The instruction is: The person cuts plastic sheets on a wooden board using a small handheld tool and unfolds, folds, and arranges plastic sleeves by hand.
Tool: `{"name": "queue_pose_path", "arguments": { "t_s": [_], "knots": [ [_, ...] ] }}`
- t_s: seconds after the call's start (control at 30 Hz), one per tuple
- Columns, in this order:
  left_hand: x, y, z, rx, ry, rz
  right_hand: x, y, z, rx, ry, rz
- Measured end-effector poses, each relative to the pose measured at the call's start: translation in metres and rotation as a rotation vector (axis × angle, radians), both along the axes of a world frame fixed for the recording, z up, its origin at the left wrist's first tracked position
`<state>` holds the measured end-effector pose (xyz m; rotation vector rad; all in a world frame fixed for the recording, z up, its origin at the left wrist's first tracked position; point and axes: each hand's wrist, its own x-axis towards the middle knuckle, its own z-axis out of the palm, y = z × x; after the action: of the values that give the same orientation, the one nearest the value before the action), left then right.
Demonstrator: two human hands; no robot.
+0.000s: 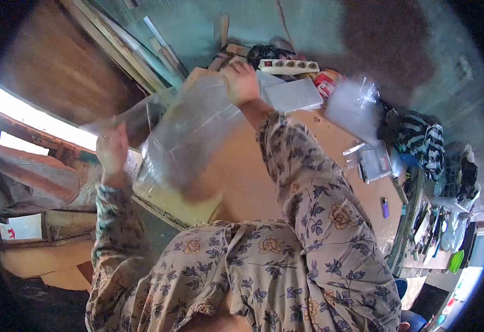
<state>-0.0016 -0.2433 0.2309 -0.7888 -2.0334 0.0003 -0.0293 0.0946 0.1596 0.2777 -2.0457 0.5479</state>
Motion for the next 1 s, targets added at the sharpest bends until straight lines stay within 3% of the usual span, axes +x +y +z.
{"name": "queue_pose_path", "arguments": {
  "t_s": [0.07, 0.13, 0.2, 0.3, 0.33, 0.4, 0.47, 0.5, 0.6, 0.73, 0.83, 0.9, 1.0],
  "knots": [
    [0.014, -0.021, -0.039, -0.067, -0.150, -0.081, 0.007, -0.003, -0.023, -0.007, -0.054, 0.040],
    [0.034, -0.023, -0.061, 0.046, -0.206, -0.109, 0.014, -0.006, -0.038, -0.005, -0.090, 0.083],
    [0.041, -0.034, -0.096, 0.174, -0.550, -0.078, 0.015, -0.010, -0.058, 0.043, -0.232, 0.061],
    [0.046, -0.029, -0.126, 0.018, -0.577, -0.047, 0.015, -0.006, -0.098, 0.163, -0.390, -0.064],
    [0.070, -0.026, -0.125, -0.017, -0.611, 0.020, 0.031, -0.007, -0.097, 0.169, -0.372, -0.056],
    [0.074, -0.021, -0.128, -0.009, -0.706, 0.017, 0.035, -0.003, -0.109, 0.210, -0.708, -0.010],
    [0.077, -0.016, -0.133, -0.052, -0.691, 0.034, 0.039, -0.002, -0.126, 0.234, -0.779, 0.034],
    [0.081, -0.015, -0.132, -0.116, -0.851, 0.166, 0.040, -0.001, -0.134, 0.260, -0.842, 0.077],
    [0.077, -0.029, -0.163, -0.164, -0.887, 0.087, 0.057, -0.004, -0.124, 0.187, -1.013, 0.069],
    [0.101, -0.002, -0.136, -0.099, -0.971, 0.099, 0.090, 0.012, -0.107, 0.341, -1.108, -0.020],
    [0.124, 0.032, -0.132, -0.117, -0.914, -0.060, 0.148, 0.059, -0.117, 0.200, -0.986, -0.165],
    [0.138, 0.065, -0.124, -0.116, -0.969, -0.067, 0.199, 0.104, -0.109, 0.027, -1.012, -0.421],
    [0.142, 0.086, -0.161, -0.114, -0.936, -0.280, 0.276, 0.177, -0.124, -0.126, -1.083, -0.871]
  ]
}}
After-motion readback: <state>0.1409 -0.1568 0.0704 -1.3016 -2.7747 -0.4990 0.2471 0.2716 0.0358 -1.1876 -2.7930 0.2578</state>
